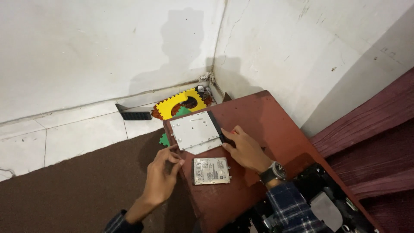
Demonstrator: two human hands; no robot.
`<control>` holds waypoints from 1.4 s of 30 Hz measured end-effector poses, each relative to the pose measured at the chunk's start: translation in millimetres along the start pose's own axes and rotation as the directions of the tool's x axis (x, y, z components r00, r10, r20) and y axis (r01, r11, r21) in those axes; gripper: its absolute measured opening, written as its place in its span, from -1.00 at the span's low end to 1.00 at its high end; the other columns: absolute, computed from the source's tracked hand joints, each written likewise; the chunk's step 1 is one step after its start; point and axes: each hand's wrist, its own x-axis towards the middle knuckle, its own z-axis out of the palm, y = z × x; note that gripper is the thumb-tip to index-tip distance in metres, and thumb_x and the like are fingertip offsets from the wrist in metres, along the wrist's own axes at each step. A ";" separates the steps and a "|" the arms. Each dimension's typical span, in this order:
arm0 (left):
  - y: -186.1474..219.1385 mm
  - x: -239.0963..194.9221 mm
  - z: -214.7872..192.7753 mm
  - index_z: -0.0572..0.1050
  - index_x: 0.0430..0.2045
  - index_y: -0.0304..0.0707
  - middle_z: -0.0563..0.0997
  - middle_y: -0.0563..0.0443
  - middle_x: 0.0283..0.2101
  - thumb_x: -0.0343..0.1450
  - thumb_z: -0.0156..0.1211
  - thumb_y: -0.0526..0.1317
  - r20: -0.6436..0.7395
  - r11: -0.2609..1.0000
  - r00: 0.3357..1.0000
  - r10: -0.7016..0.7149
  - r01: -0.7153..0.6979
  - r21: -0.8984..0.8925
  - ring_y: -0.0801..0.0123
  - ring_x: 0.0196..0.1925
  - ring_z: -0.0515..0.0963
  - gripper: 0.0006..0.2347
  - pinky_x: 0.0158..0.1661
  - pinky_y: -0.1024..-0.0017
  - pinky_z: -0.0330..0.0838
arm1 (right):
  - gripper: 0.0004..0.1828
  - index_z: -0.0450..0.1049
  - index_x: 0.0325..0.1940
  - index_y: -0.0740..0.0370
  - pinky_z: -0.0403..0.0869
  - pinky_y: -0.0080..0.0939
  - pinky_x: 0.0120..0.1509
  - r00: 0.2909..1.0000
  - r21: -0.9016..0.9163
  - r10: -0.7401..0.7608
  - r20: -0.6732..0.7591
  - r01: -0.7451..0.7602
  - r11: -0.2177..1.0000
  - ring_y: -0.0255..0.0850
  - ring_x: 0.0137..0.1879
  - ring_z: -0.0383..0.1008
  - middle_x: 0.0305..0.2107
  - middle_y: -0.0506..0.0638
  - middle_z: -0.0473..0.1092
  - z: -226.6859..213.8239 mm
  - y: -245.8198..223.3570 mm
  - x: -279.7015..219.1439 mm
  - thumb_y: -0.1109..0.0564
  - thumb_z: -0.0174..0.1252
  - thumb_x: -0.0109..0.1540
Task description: The person uses a screwdriver to loosen screws securing a hard drive in a laptop chassis, then removes the hard drive and places it on the table. The person continues to loosen additional screws in the chassis.
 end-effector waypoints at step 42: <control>29.4 33.3 48.4 0.64 -0.54 -0.17 0.74 0.06 -0.44 0.21 0.48 -0.41 0.159 0.939 0.943 0.292 -0.314 0.141 0.11 -0.16 0.64 -0.87 -0.08 0.24 0.28 | -0.50 0.41 0.35 -0.21 0.62 0.16 -0.02 0.968 -0.187 -0.226 -0.109 0.203 0.961 0.29 -0.18 0.60 -0.04 -0.09 0.25 -3.0 3.0 -76.8 -0.13 0.12 0.31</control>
